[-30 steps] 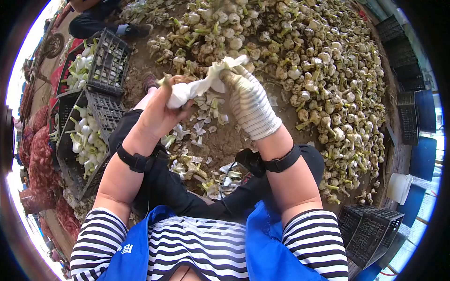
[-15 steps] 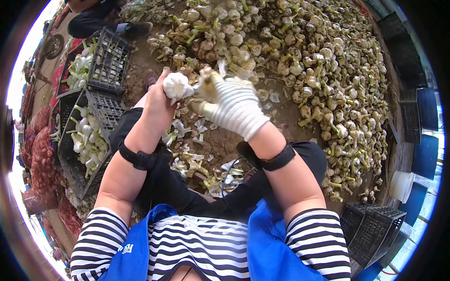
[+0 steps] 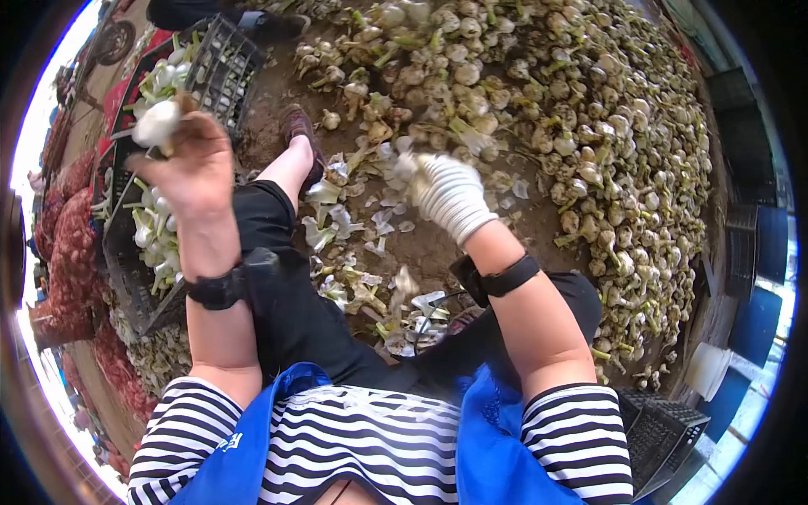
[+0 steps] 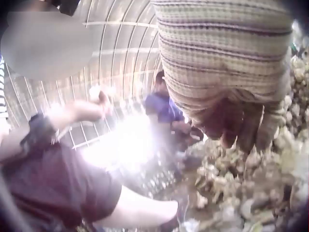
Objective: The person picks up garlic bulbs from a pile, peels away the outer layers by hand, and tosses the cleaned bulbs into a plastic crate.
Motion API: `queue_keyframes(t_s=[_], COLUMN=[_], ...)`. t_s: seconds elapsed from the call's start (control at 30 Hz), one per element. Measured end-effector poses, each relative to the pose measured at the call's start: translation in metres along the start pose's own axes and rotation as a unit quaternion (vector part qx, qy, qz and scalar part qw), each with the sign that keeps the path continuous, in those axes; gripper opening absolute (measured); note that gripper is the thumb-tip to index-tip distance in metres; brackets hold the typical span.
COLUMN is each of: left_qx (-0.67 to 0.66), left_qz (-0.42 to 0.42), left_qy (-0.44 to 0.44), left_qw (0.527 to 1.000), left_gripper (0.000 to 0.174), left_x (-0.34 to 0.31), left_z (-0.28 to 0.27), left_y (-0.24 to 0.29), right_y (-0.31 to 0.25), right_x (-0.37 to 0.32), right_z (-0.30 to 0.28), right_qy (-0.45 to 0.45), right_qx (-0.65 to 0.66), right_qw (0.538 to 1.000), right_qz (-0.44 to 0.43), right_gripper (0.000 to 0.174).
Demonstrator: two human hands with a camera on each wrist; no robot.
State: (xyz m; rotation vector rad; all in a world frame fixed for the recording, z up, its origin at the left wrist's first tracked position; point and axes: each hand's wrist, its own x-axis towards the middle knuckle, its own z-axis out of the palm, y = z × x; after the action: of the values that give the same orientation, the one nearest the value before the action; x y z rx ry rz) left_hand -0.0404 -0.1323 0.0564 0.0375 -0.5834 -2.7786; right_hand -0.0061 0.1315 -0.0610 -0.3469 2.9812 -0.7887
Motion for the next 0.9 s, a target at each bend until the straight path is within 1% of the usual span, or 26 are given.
queue_keyframes(t_s=[0.03,0.07,0.1,0.17,0.2,0.23,0.3,0.33,0.37,0.47,0.53,0.57,0.63,0.67,0.7,0.73,0.77,0.8,0.83,0.87,0.9], left_qx=[0.042,0.038,0.042,0.053,0.060,0.071,0.137,0.132,0.125,0.152,0.152,0.143,0.194,0.201,0.239,0.279,0.334,0.502,0.647,0.621,0.596], left_qz=[0.077,0.017,-0.033,-0.144,-0.158,-0.168,-0.160,-0.182,-0.206,-0.249,-0.284,-0.286,-0.280,-0.285,-0.254,-0.198,-0.160,-0.097,-0.017,-0.048,-0.076], left_qy=[0.054,0.033,0.049,0.079,0.068,0.059,0.084,0.093,0.102,0.100,0.096,0.089,0.049,0.039,0.018,-0.022,-0.080,-0.145,-0.206,-0.281,-0.351], left_qw=[0.995,0.999,0.997,0.985,0.983,0.981,0.974,0.970,0.965,0.951,0.942,0.943,0.939,0.936,0.937,0.940,0.925,0.847,0.734,0.730,0.718], left_gripper=[0.062,0.067,0.064,0.053,0.048,0.044,0.041,0.035,0.029,0.021,0.015,0.015,0.012,0.012,0.013,0.014,0.031,0.045,0.058,0.068,0.078], left_x=[0.002,0.006,0.004,-0.005,-0.002,0.000,0.002,0.005,0.009,0.012,0.011,0.010,0.008,0.005,0.002,-0.002,-0.006,-0.012,-0.018,-0.027,-0.037], left_z=[0.003,-0.004,-0.015,-0.007,-0.010,-0.013,0.000,0.000,0.000,0.001,0.006,0.005,0.001,0.003,0.002,-0.001,-0.004,-0.003,0.000,-0.008,-0.014], left_y=[0.012,0.022,0.019,0.010,0.005,0.001,-0.004,-0.006,-0.008,-0.014,-0.013,-0.014,-0.020,-0.019,-0.024,-0.034,-0.042,-0.046,-0.050,-0.064,-0.076], right_y=[-0.010,-0.021,-0.022,-0.025,-0.031,-0.036,-0.065,-0.078,-0.076,-0.061,-0.045,-0.036,-0.016,-0.008,-0.003,0.001,0.002,-0.009,-0.049,-0.031,-0.040], right_x=[0.002,0.007,0.012,0.029,0.036,0.053,0.093,0.102,0.100,0.093,0.088,0.086,0.083,0.078,0.072,0.061,0.048,0.038,0.024,0.018,0.009], right_z=[0.011,0.017,0.039,0.077,0.096,0.126,0.158,0.167,0.167,0.168,0.166,0.164,0.158,0.140,0.115,0.087,0.059,0.030,-0.017,-0.019,-0.044], right_qy=[-0.062,-0.143,-0.174,-0.178,-0.123,-0.122,-0.135,-0.160,-0.162,-0.262,-0.323,-0.349,-0.396,-0.385,-0.319,-0.225,-0.103,-0.049,0.022,0.038,0.015], right_qx=[-0.013,-0.050,-0.049,-0.094,-0.087,-0.098,-0.040,-0.070,-0.058,-0.032,-0.035,-0.038,-0.043,-0.052,0.150,0.345,0.523,0.620,0.635,0.656,0.603], right_qw=[0.998,0.988,0.983,0.979,0.989,0.987,0.989,0.984,0.984,0.963,0.946,0.936,0.916,0.919,0.915,0.855,0.743,0.724,0.727,0.725,0.778], right_qz=[0.003,0.017,0.035,0.027,-0.003,0.022,0.047,-0.031,-0.056,-0.051,-0.025,-0.004,0.046,0.062,0.195,0.314,0.405,0.297,0.261,0.205,0.176], right_gripper=[0.016,0.027,0.028,0.030,0.035,0.040,0.041,0.040,0.040,0.039,0.038,0.037,0.036,0.036,0.034,0.032,0.029,0.028,0.031,0.036,0.039])
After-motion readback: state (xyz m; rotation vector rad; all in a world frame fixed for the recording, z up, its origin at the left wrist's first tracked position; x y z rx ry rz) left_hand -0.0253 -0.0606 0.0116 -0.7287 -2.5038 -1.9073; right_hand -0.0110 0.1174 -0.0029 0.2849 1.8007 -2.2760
